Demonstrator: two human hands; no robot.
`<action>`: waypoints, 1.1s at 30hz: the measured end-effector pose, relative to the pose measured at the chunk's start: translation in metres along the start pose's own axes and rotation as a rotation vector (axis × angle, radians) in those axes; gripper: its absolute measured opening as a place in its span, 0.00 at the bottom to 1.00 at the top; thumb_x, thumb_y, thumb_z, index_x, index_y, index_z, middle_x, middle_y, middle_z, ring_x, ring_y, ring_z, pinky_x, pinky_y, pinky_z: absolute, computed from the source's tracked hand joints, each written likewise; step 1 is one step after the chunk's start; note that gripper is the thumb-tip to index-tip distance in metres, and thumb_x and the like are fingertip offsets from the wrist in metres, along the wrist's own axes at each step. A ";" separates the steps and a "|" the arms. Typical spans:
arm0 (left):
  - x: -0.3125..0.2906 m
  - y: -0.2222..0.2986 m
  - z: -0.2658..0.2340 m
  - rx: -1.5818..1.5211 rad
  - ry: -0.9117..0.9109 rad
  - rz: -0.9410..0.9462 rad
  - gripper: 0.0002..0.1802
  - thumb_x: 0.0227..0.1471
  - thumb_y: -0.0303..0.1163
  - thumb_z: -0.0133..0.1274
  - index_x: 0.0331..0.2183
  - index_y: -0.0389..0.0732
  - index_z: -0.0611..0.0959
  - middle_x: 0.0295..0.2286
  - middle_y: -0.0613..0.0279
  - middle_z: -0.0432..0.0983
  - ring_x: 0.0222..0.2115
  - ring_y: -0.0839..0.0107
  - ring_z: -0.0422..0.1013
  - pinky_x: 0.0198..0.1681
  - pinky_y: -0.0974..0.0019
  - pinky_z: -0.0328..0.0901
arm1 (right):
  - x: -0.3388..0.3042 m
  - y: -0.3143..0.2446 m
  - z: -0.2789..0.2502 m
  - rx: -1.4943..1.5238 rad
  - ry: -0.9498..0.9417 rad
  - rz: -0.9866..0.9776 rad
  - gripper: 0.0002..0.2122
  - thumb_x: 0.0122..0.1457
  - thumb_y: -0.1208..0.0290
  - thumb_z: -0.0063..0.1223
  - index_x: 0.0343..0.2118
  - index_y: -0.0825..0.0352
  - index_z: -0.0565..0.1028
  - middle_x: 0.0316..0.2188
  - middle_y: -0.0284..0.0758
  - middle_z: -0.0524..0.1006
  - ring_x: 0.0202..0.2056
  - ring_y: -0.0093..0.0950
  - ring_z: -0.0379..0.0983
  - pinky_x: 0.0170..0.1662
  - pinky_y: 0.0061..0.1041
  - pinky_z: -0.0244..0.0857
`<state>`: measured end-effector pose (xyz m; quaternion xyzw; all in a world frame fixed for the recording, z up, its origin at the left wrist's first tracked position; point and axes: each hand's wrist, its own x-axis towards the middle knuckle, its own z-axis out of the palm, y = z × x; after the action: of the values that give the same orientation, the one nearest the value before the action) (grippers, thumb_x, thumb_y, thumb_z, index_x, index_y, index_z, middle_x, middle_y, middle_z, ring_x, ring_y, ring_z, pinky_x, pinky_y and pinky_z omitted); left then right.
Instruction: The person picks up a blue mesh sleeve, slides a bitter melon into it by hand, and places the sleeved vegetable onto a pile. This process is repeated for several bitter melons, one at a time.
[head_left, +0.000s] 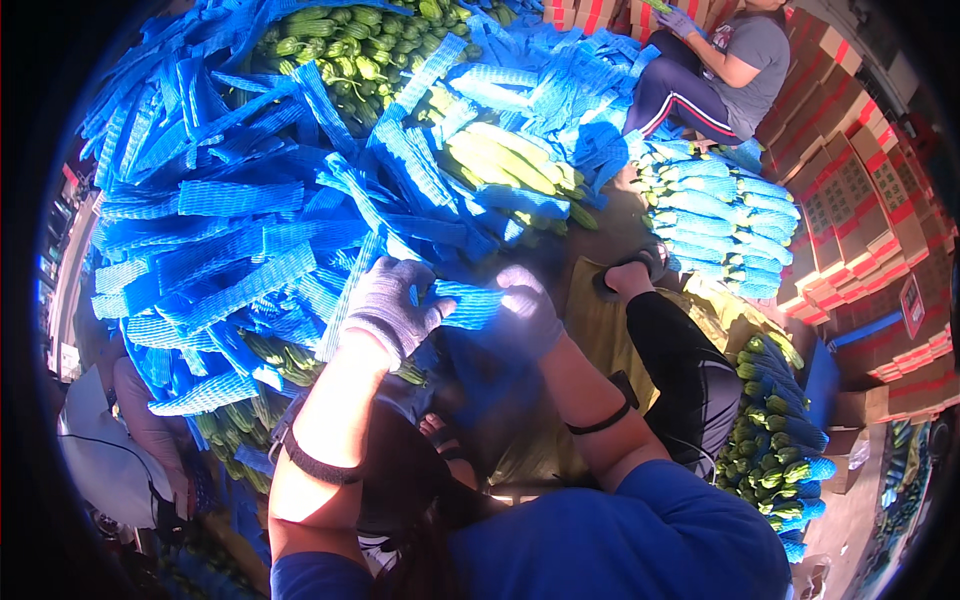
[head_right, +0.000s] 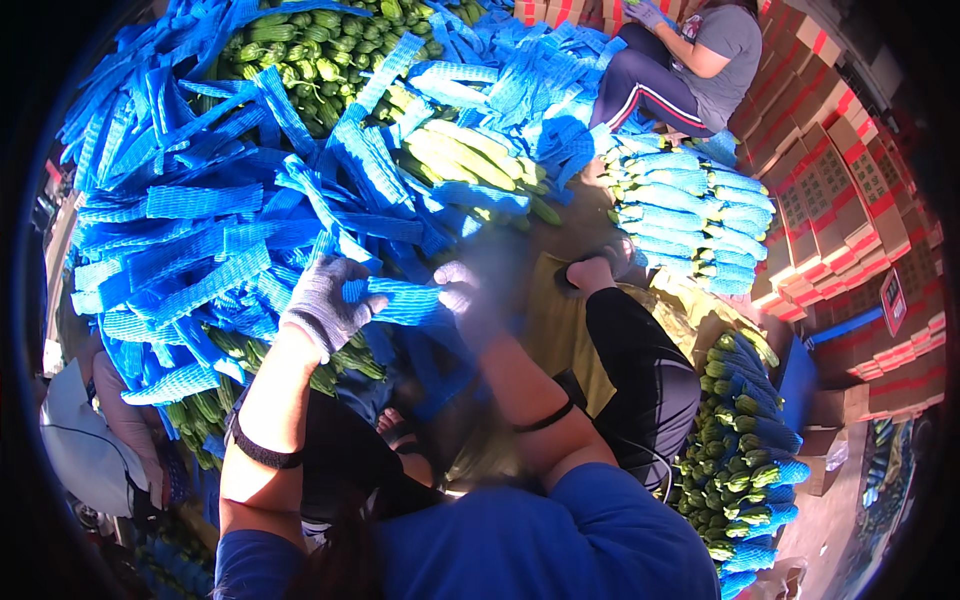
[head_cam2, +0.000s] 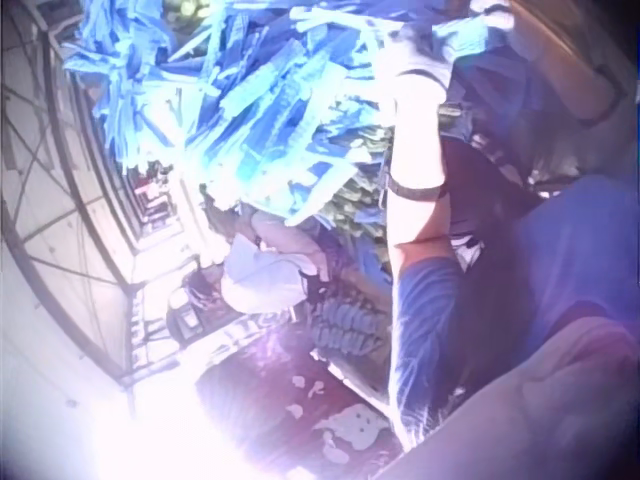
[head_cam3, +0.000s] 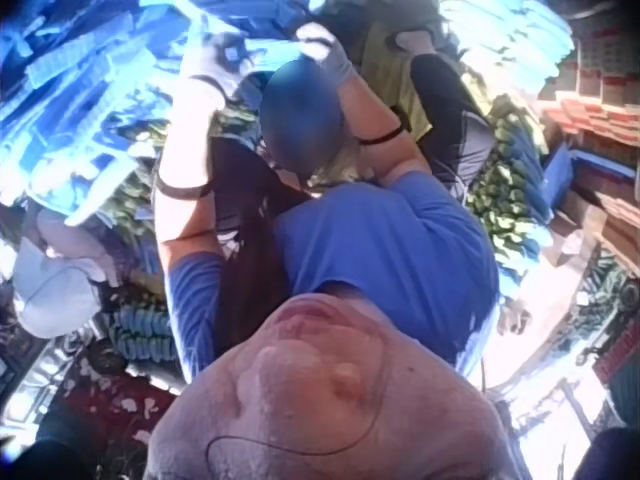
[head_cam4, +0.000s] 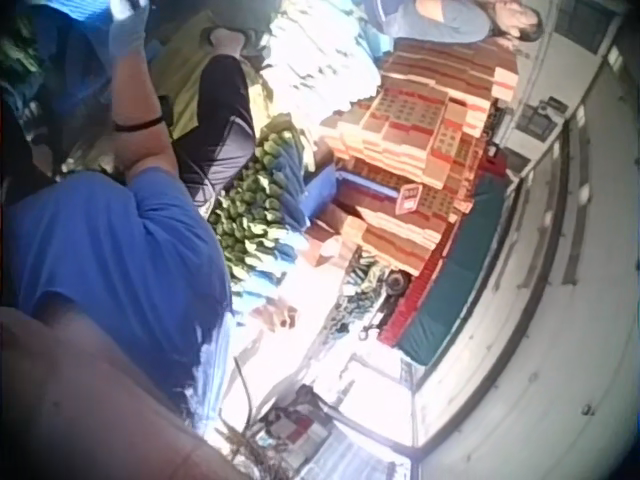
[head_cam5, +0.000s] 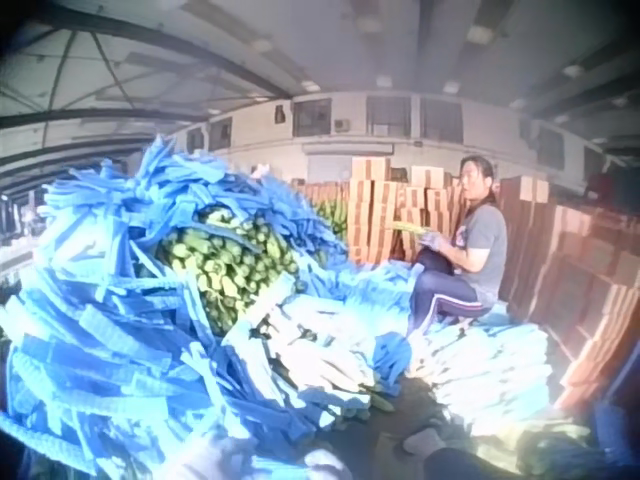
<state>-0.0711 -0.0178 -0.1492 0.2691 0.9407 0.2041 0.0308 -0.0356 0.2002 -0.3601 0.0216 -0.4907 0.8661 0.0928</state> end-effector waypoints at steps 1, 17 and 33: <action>0.003 0.013 -0.005 -0.245 -0.050 0.005 0.23 0.41 0.43 0.68 0.38 0.39 0.82 0.40 0.51 0.75 0.45 0.56 0.70 0.49 0.58 0.65 | 0.008 0.011 -0.034 0.058 0.020 0.006 0.08 0.56 0.74 0.52 0.38 0.69 0.72 0.30 0.36 0.76 0.32 0.28 0.74 0.38 0.28 0.70; -0.008 0.029 0.019 -0.884 -0.254 -0.215 0.13 0.46 0.27 0.66 0.35 0.38 0.80 0.25 0.69 0.74 0.26 0.80 0.68 0.30 0.72 0.65 | -0.045 -0.084 0.055 -0.834 0.312 -0.454 0.14 0.50 0.76 0.58 0.40 0.66 0.71 0.34 0.35 0.72 0.36 0.25 0.70 0.41 0.26 0.67; -0.031 0.053 0.038 -1.002 -0.260 0.086 0.16 0.45 0.23 0.64 0.38 0.41 0.78 0.35 0.65 0.74 0.37 0.75 0.70 0.42 0.71 0.67 | -0.063 -0.078 0.067 -0.446 0.157 -0.247 0.11 0.57 0.68 0.58 0.39 0.67 0.72 0.31 0.29 0.74 0.32 0.18 0.69 0.34 0.20 0.65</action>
<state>-0.0122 0.0206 -0.1640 0.2828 0.7040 0.5954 0.2643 0.0371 0.1729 -0.2678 -0.0068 -0.6543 0.7177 0.2382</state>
